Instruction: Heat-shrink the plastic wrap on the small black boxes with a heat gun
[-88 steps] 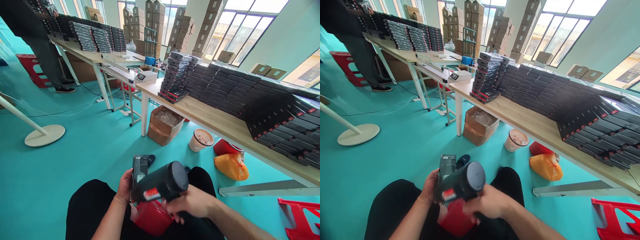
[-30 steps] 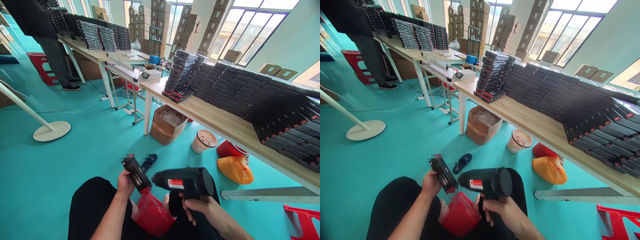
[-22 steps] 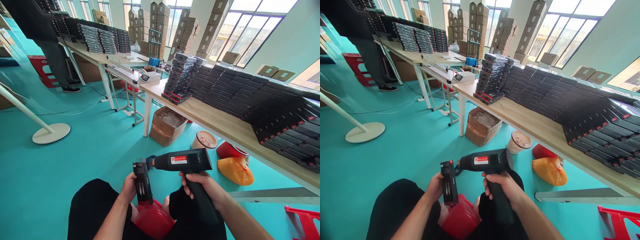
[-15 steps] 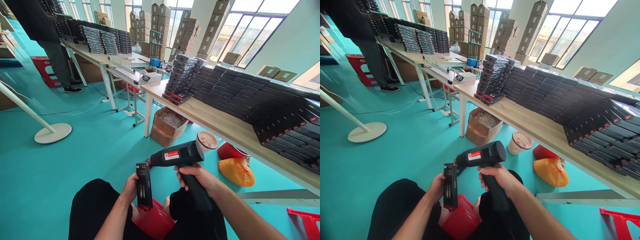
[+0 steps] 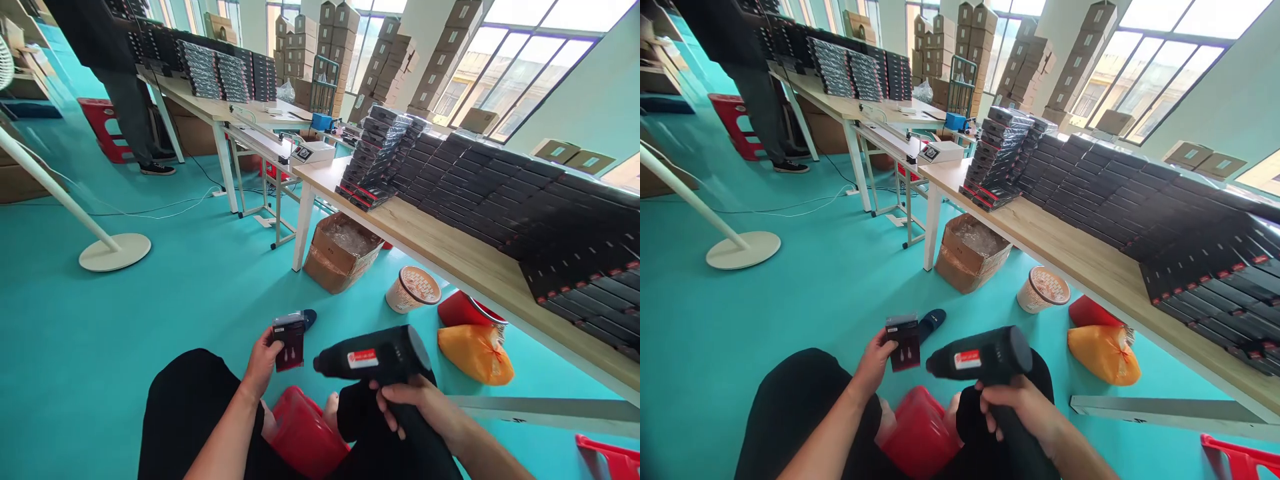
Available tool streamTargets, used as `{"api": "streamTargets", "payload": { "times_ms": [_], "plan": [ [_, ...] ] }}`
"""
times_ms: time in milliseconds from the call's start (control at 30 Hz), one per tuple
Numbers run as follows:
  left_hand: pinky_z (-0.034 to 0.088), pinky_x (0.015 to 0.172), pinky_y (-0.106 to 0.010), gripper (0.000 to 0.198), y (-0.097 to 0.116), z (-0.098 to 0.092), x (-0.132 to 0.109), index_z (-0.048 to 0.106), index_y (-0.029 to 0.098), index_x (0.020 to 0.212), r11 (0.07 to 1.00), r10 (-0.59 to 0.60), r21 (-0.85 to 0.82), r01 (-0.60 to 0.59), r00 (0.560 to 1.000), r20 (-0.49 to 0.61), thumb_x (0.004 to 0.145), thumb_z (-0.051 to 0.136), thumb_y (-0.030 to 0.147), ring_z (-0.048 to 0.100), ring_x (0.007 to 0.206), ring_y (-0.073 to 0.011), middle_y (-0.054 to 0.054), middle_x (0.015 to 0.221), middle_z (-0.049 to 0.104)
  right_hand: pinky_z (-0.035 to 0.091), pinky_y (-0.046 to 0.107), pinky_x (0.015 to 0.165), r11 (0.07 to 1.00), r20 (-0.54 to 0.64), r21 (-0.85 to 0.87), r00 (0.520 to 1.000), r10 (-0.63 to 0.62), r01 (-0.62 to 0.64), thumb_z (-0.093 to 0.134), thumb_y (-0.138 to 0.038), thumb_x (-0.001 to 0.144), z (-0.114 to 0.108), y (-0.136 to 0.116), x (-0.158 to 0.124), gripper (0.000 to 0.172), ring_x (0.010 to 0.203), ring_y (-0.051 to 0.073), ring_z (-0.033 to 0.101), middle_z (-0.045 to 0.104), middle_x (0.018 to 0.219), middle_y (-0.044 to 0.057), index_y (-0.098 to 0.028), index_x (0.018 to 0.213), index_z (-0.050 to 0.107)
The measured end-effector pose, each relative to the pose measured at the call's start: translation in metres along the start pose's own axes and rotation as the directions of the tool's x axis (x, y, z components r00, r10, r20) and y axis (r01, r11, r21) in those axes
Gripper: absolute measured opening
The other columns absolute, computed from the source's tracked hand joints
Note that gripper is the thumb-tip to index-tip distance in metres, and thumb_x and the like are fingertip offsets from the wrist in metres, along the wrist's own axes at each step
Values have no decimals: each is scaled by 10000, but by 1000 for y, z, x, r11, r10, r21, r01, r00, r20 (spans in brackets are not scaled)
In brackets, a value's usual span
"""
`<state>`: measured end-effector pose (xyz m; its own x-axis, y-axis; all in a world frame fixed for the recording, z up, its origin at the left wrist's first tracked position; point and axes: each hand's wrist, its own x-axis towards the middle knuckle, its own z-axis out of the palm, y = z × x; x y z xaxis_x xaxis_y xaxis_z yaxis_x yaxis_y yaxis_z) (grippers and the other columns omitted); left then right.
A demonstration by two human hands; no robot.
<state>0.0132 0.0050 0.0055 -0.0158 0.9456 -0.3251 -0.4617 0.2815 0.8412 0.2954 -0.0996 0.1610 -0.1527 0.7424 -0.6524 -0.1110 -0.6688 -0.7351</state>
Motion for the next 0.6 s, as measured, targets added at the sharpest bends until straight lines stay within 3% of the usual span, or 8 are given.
{"api": "streamTargets", "payload": {
  "times_ms": [100,200,300,433,533,600],
  "plan": [
    [512,818,-308,291,-5,-2,4,749,175,895,957,150,246,-152,988,26,608,718,138,652,836,-212,-36,880,744,460,192,467,966,-80,256,997,-1,21,755,-343,749,-11,-4,4,300,558,107,584,650,730,24,-112,939,728],
    [508,865,-348,296,-12,-7,10,747,197,918,837,310,461,-294,950,44,630,682,220,631,873,-206,-43,992,730,468,180,471,932,-81,362,996,25,6,769,-303,745,-18,-14,3,301,566,102,575,641,739,33,-91,956,738],
    [511,851,-348,284,-19,-12,13,749,203,933,746,392,540,-389,913,116,673,643,241,628,867,-194,-65,1064,713,469,185,462,937,-52,348,999,7,12,761,-300,755,-23,-20,1,289,561,106,572,642,741,39,-90,953,745],
    [523,843,-350,275,-23,-14,12,751,208,958,706,418,567,-425,896,152,711,635,245,638,876,-195,-77,1084,697,459,185,463,956,-26,293,1000,-9,16,741,-311,773,-21,-20,3,265,560,106,577,644,740,33,-104,939,747],
    [529,883,-372,280,-26,-15,11,757,218,965,677,406,602,-422,897,172,714,634,234,649,951,-217,-80,1117,688,455,206,459,980,-12,191,998,-58,59,737,-316,758,-5,-17,5,278,550,122,590,654,727,36,-102,934,733],
    [530,908,-394,283,-29,-16,12,762,229,977,640,399,644,-419,898,187,721,641,242,641,1029,-243,-85,1140,683,449,232,453,992,59,92,994,-94,88,745,-313,725,12,-18,6,298,534,142,596,667,712,42,-104,936,716]
  ]
}}
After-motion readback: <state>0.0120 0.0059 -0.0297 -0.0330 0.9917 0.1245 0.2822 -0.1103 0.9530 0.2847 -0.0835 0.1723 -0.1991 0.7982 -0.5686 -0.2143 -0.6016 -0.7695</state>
